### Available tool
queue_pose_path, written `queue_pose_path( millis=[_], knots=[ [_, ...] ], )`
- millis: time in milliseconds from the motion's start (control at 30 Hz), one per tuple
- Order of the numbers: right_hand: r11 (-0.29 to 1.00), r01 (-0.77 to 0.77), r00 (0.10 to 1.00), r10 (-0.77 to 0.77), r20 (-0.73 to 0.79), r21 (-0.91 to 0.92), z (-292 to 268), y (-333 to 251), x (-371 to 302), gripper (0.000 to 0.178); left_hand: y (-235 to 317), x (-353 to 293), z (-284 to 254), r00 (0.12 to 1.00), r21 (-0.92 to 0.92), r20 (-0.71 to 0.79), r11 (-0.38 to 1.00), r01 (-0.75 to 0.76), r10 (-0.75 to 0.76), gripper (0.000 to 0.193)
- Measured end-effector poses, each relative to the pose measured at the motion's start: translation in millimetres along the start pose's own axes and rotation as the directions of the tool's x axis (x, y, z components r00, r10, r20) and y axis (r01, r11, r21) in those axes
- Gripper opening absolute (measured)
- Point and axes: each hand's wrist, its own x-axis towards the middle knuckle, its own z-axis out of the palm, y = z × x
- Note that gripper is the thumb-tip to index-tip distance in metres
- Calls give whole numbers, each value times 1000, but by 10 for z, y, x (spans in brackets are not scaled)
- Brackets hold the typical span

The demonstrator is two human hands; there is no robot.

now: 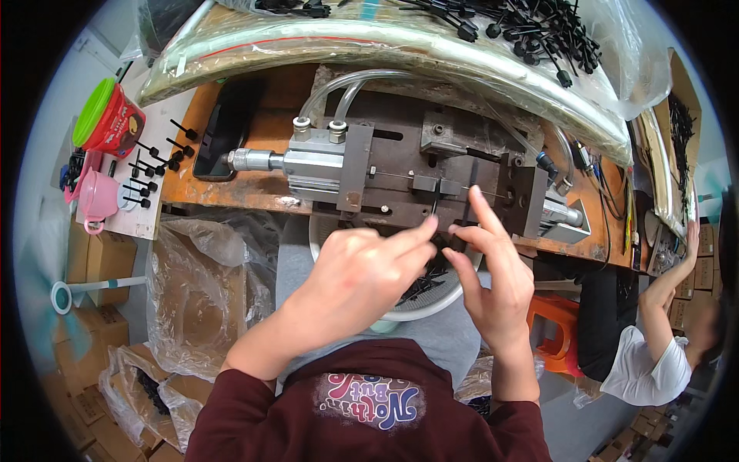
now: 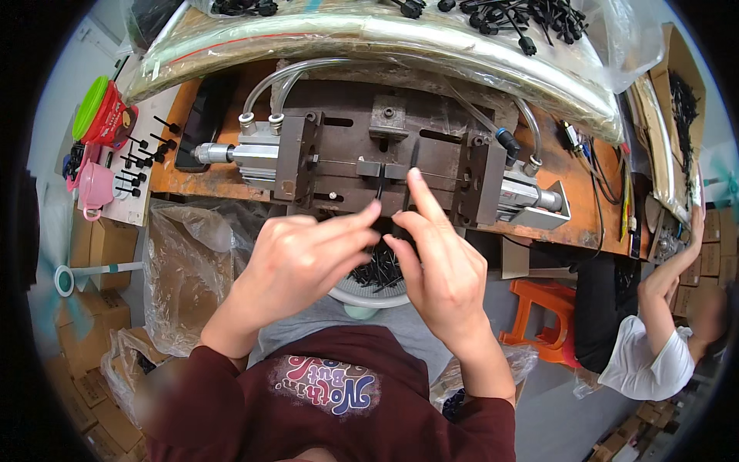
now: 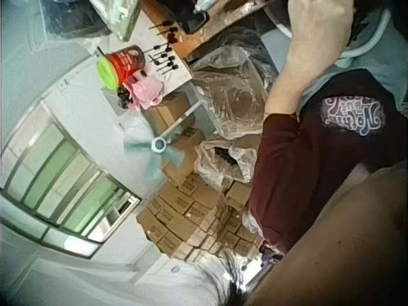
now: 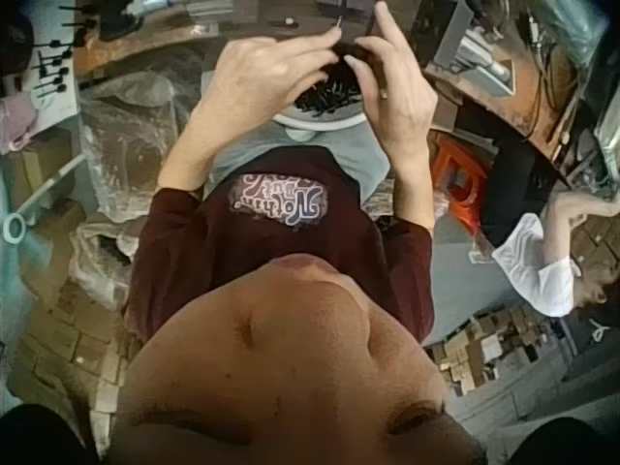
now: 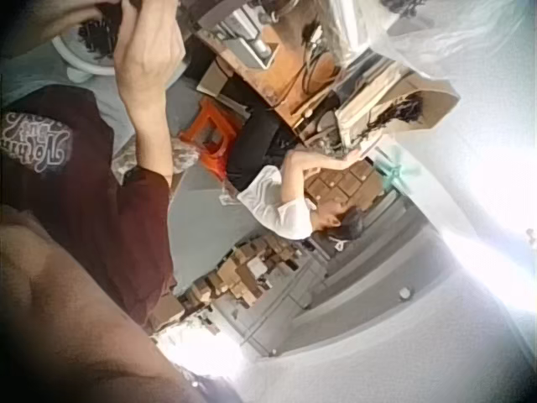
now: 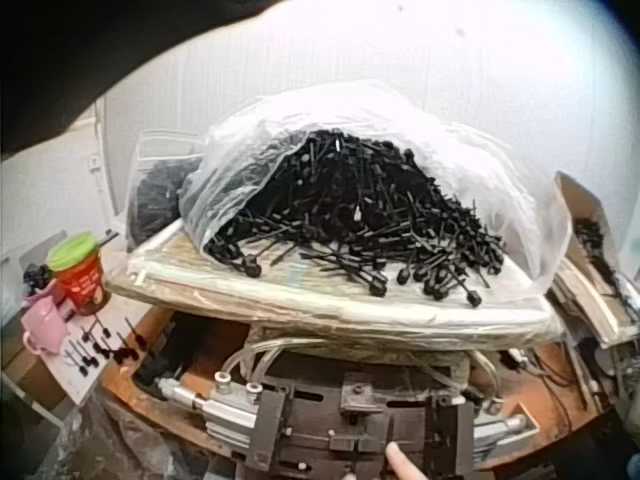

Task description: Manually assemble small electronic or plastic components using a pneumatic jig.

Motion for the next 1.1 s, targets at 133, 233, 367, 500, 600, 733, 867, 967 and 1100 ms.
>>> queue_pose_path(
  millis=[133,233,367,500,600,733,867,967,1100],
  knots=[
    [995,74,990,-65,122,-72,135,1,-31,22,53,-215,-123,953,-149,301,988,29,18,19],
    [972,95,981,-54,186,-217,176,-78,50,20,13,-341,-10,927,-248,373,967,64,34,20],
    [965,98,976,-45,213,-245,137,-100,146,23,-20,-354,71,924,-259,380,963,70,35,28],
    [947,125,952,-30,305,-295,56,-121,197,26,12,-306,46,926,-278,377,957,86,26,41],
    [985,114,945,-67,321,-130,-147,-87,407,29,13,-331,38,940,-280,338,959,49,51,44],
    [970,-6,1000,-2,-29,-242,-590,142,1063,21,-40,-447,68,968,-299,243,954,12,64,42],
    [589,198,963,-266,43,-783,-1017,932,1799,37,-29,-524,106,974,-319,211,948,-11,82,39],
    [590,374,925,-179,336,-715,-966,1220,2092,54,-2,-551,135,971,-351,218,936,-19,102,36],
    [660,365,896,-56,441,-657,-701,1144,2279,51,12,-575,159,968,-364,224,931,-27,116,35]
  ],
)
